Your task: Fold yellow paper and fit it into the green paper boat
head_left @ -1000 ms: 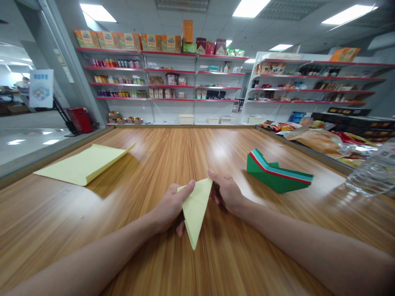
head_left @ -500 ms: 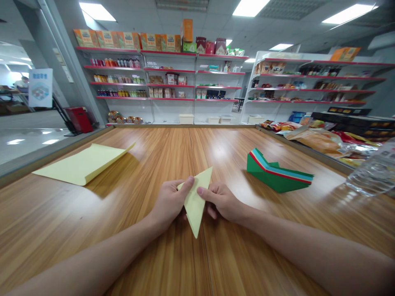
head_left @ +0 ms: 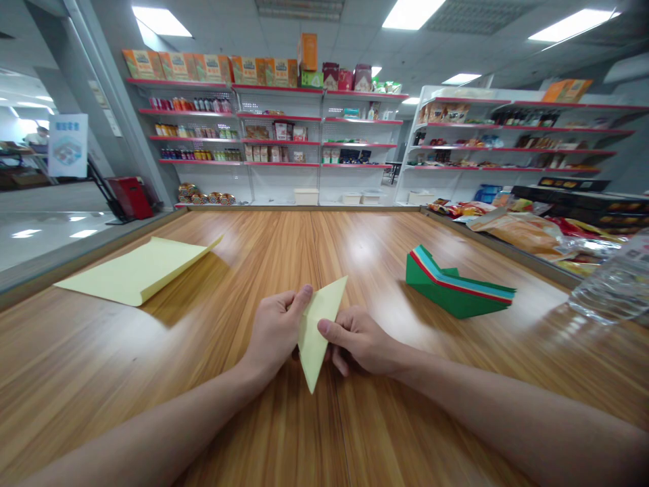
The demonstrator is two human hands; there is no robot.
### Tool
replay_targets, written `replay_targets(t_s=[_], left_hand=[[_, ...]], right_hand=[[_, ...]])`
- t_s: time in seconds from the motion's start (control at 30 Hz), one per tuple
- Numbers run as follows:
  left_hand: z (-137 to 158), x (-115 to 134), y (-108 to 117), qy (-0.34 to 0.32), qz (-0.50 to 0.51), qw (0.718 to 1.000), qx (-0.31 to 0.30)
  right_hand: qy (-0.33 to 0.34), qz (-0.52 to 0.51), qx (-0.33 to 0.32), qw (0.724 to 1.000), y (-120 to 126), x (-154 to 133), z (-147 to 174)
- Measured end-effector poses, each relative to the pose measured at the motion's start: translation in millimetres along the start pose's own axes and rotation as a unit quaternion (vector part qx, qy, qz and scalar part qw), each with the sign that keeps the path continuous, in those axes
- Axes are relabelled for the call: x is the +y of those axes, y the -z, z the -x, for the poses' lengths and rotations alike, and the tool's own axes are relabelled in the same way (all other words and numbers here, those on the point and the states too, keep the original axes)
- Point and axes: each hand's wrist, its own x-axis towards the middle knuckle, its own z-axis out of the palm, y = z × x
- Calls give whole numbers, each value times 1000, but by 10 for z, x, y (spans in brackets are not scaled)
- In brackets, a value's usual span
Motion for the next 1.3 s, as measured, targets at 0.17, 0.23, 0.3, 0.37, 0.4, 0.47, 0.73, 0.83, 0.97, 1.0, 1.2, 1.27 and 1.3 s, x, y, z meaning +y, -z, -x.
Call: replay_targets(t_s=[0.17, 0.23, 0.3, 0.37, 0.4, 0.47, 0.73, 0.83, 0.97, 1.0, 1.2, 1.27, 1.3], left_hand=[[43, 17, -23, 25, 45, 999, 12], [51, 6, -45, 43, 74, 996, 2], [51, -10, -60, 61, 102, 993, -1], [47, -23, -61, 67, 113, 991, 8], [44, -28, -59, 66, 112, 991, 15], [41, -33, -54, 62, 107, 992, 27], [69, -24, -112, 91, 175, 980, -11], [49, -40, -95, 97, 155, 983, 14], [18, -42, -65, 105, 130, 985, 42], [17, -32, -67, 111, 133, 984, 41], [37, 25, -116, 142, 146, 979, 20], [30, -1, -116, 144, 136, 980, 33], [25, -20, -113, 144, 131, 980, 45]], right_hand=[[-21, -9, -23, 999, -72, -52, 25], [-20, 1, -15, 1000, -94, -74, 35], [-17, 3, -11, 1000, -107, -88, 39], [-25, -9, -19, 999, -115, -95, 37], [-30, -15, -29, 999, -118, -96, 37], [-38, -14, -46, 998, -124, -101, 40], [-4, 93, -81, 992, -166, -154, 109], [2, 94, -90, 992, -200, -190, 112], [6, 99, -107, 989, -259, -233, 108], [7, 103, -108, 989, -269, -237, 108], [83, 179, -122, 973, -265, -221, 120], [92, 200, -103, 970, -254, -238, 122], [94, 210, -92, 969, -250, -253, 122]])
